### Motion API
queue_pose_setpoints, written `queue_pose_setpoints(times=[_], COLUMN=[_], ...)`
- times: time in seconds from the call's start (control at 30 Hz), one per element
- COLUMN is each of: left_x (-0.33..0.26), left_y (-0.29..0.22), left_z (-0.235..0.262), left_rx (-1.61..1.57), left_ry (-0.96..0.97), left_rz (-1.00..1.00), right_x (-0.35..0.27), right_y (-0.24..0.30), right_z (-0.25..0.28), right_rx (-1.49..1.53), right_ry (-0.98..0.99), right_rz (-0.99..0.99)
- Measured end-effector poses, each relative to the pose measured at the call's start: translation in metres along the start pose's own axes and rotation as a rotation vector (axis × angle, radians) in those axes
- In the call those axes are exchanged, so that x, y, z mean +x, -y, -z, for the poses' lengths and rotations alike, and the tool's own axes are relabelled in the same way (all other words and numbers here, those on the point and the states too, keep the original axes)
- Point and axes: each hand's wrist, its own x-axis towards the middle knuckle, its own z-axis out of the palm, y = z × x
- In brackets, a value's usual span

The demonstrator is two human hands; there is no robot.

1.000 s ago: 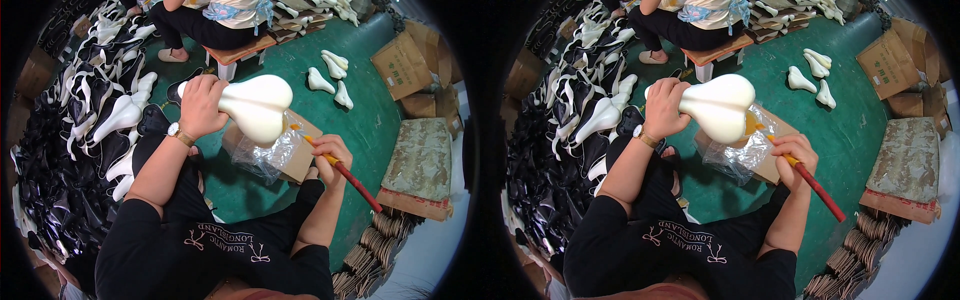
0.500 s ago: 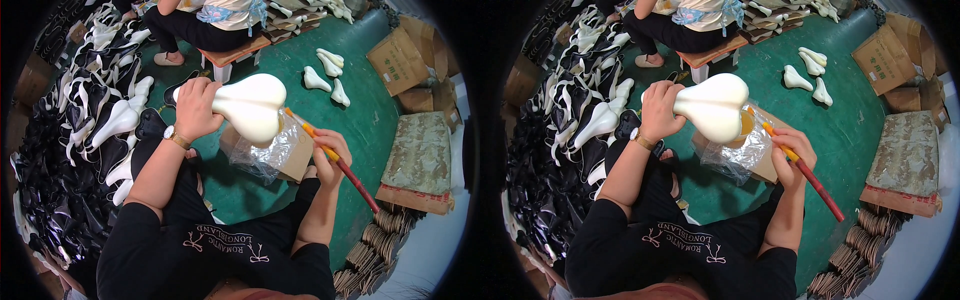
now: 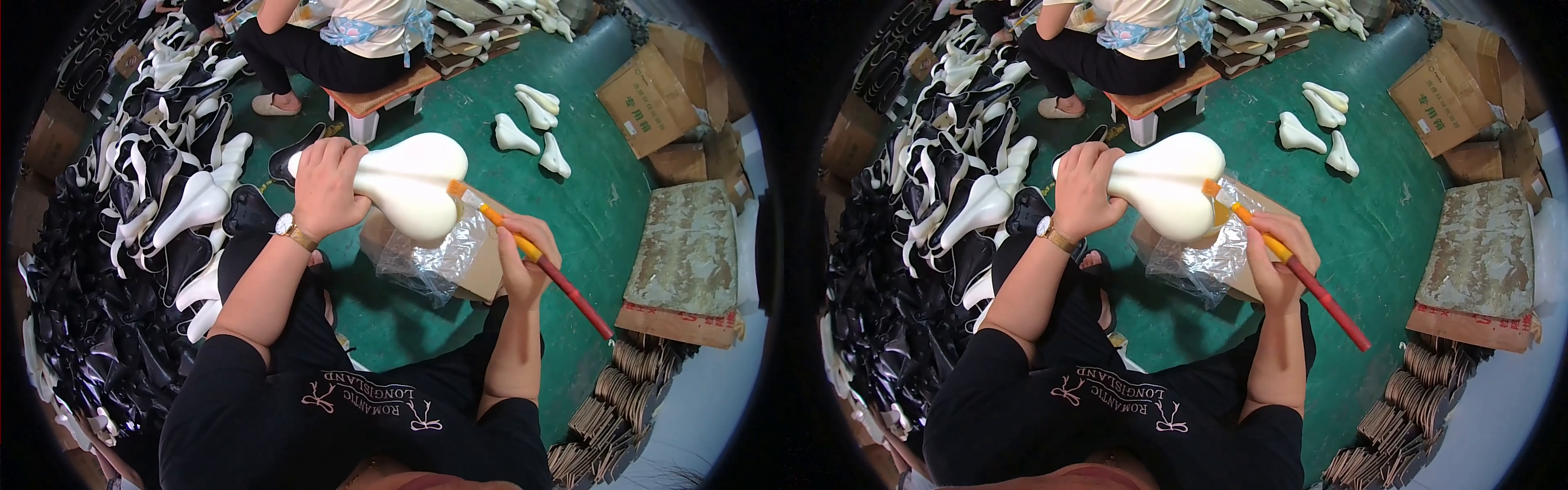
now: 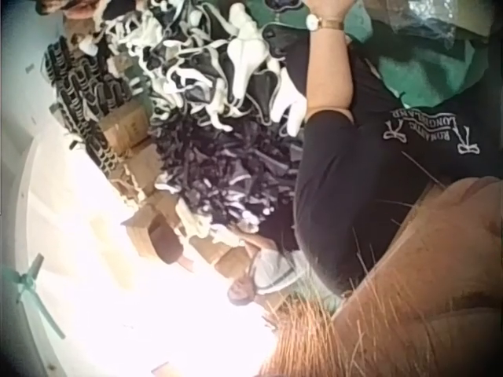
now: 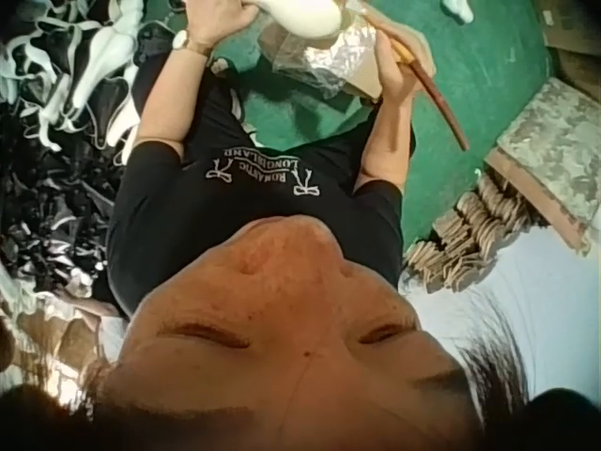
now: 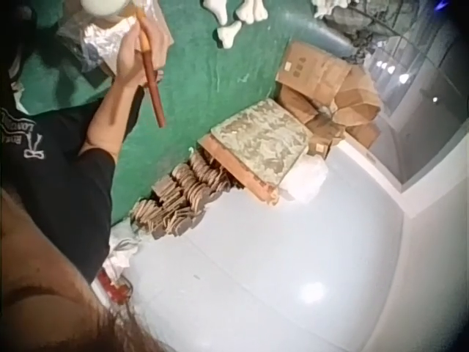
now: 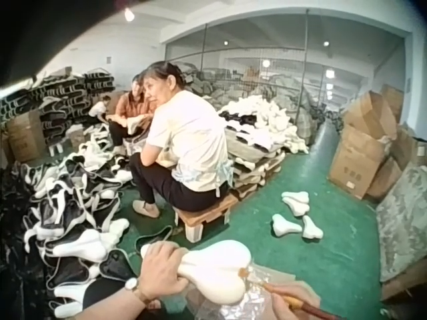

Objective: Applying adhesive to the edges of bicycle seat components using a brush.

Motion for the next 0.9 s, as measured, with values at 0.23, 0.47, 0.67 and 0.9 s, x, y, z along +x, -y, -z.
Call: queue_pose_setpoints(times=[0.23,0.47,0.67,0.9], left_x=[0.003,0.002,0.000,0.000], left_y=[-0.007,-0.006,-0.001,0.001], left_z=[0.000,0.000,0.002,-0.002], left_rx=[0.012,0.033,0.033,-0.012], left_ry=[-0.028,-0.025,-0.039,0.000], left_rz=[-0.019,-0.037,-0.004,0.046], right_x=[-0.008,0.000,-0.001,0.003], right_y=[0.013,0.005,0.008,-0.010], right_z=[-0.024,0.004,0.014,0.050], right_rx=[0.372,0.071,0.288,0.025], right_ry=[0.024,0.078,-0.059,-0.074], right_rz=[-0.286,-0.160,-0.250,-0.121])
